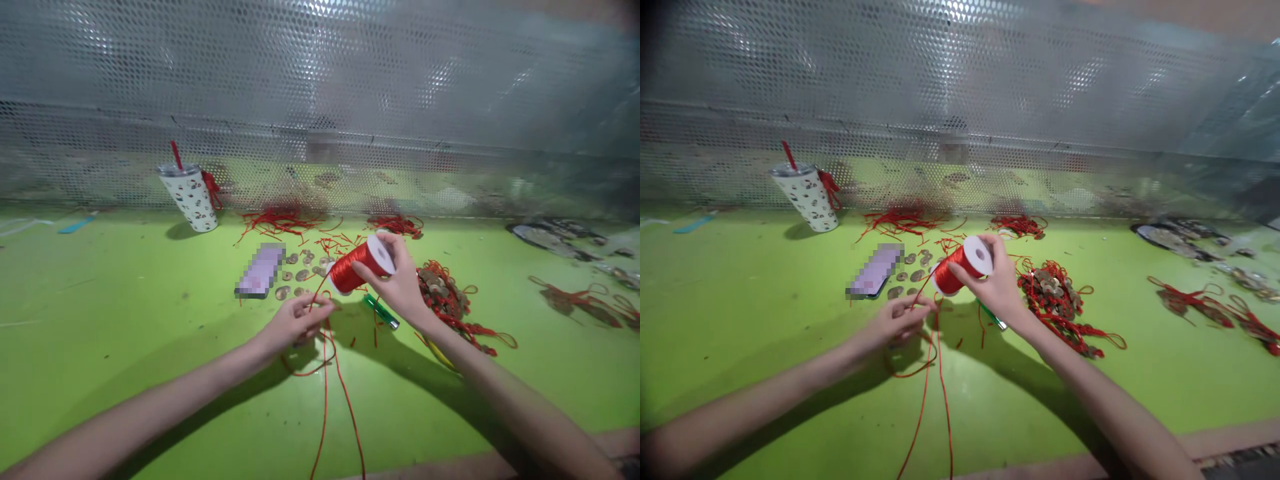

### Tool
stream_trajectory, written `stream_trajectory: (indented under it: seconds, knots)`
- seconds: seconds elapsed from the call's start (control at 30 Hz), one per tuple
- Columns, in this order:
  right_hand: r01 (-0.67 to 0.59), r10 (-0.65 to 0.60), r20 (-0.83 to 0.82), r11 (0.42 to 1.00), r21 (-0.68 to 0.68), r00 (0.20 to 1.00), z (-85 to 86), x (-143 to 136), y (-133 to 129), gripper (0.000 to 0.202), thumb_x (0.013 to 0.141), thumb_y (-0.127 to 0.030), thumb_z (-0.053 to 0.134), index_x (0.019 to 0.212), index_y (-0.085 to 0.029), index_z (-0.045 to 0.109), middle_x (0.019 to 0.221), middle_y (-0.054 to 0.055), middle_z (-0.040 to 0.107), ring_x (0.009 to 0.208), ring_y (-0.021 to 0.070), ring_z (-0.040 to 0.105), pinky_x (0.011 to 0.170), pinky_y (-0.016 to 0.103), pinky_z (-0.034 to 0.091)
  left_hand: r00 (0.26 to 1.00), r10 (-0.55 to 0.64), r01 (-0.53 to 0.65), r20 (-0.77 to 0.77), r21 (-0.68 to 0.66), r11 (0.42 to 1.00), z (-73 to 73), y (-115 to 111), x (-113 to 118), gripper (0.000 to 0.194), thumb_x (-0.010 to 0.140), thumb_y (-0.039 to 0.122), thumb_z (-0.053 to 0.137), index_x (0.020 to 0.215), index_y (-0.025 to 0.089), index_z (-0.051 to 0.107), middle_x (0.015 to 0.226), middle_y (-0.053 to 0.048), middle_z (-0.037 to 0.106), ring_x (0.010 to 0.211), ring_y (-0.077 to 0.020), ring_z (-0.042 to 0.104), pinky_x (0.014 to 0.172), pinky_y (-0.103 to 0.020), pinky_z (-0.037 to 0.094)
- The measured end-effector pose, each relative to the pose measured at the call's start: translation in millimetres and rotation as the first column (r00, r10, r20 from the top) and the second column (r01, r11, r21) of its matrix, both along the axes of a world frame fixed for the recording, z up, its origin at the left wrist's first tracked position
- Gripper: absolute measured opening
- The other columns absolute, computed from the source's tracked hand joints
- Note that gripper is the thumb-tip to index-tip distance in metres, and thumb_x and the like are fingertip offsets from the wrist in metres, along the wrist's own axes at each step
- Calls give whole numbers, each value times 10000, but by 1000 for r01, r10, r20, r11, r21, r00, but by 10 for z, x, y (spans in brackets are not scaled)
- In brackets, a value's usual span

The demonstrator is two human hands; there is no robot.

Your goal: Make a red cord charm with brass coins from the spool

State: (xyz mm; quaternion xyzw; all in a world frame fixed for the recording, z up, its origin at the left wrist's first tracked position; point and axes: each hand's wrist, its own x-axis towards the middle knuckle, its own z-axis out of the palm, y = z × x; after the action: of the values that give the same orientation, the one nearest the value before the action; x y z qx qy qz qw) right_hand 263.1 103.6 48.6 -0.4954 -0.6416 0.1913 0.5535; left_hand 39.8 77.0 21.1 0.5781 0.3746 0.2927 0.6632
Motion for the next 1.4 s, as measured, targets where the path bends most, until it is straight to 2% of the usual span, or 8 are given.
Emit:
stream_trajectory:
  seconds: [0.3, 0.5, 0.57, 0.7, 0.83, 0.9, 1.13, 1.4]
  knots:
    - [-16, -89, -357, 960, -281, 930, -118, 132, 286, 511, 743, -671, 698, 986, -235, 588, 853, 19, 654, 776, 219, 633, 722, 363, 539, 925, 66, 153, -375, 524, 838, -48, -279, -470, 395, 1006, 335, 456, 703, 160, 639, 603, 1, 584, 546, -118, 517, 531, -231, 379]
    - [150, -182, -201, 975, -162, 963, -177, 215, 326, 544, 708, -637, 750, 988, -207, 568, 911, 33, 660, 840, 215, 633, 815, 379, 523, 826, 53, 553, -561, 826, 112, -142, -659, -475, 297, 986, 165, 430, 767, 164, 631, 654, -43, 610, 566, -157, 528, 515, -277, 430]
    - [139, -170, -197, 977, -161, 966, -181, 209, 327, 525, 719, -638, 740, 971, -213, 562, 884, 25, 652, 821, 211, 627, 804, 375, 524, 816, 111, 563, -567, 824, 63, -158, -714, -473, 291, 1006, 289, 457, 811, 160, 629, 694, -56, 628, 594, -178, 556, 518, -296, 467]
    - [76, -112, -212, 983, -169, 971, -96, 83, 225, 490, 732, -627, 730, 954, -218, 575, 894, 37, 663, 824, 221, 638, 782, 370, 526, 886, 168, 379, -432, 884, 273, -128, -596, -419, 231, 1006, 285, 474, 902, 141, 621, 803, -86, 680, 642, -179, 613, 547, -295, 507]
    - [-3, -37, -238, 986, -165, 971, 12, -128, 36, 479, 755, -602, 722, 992, -211, 584, 912, 48, 668, 825, 224, 642, 770, 370, 530, 936, 121, 84, -332, 540, 837, -56, -328, -182, 435, 948, 438, 590, 1269, 152, 520, 860, -60, 687, 562, -131, 566, 497, -269, 496]
    - [-36, -5, -244, 986, -164, 970, 7, -218, -33, 480, 759, -595, 726, 1006, -216, 566, 951, 53, 669, 842, 221, 643, 783, 369, 531, 975, 70, 4, -212, 327, 945, -31, -219, -11, 615, 891, 456, 649, 1384, 175, 411, 1018, -115, 683, 731, -176, 633, 524, -273, 513]
    - [-15, -20, -204, 985, -169, 979, -155, -123, 87, 545, 714, -577, 778, 1064, -220, 562, 1022, 62, 659, 907, 230, 634, 857, 399, 514, 988, -7, 26, 153, -120, 992, -28, -102, 200, 343, 913, 517, 585, 871, 177, 587, 548, 79, 384, 449, -68, 306, 464, -214, 290]
    - [-173, -64, -578, 922, -346, 813, -152, 287, 440, 472, 743, -630, 664, 1037, -268, 590, 798, -33, 628, 692, 161, 613, 578, 246, 498, 974, 189, -152, -128, 256, 955, -88, -244, -295, 420, 996, 418, 464, 652, 179, 501, 535, 62, 348, 473, -89, 318, 470, -225, 249]
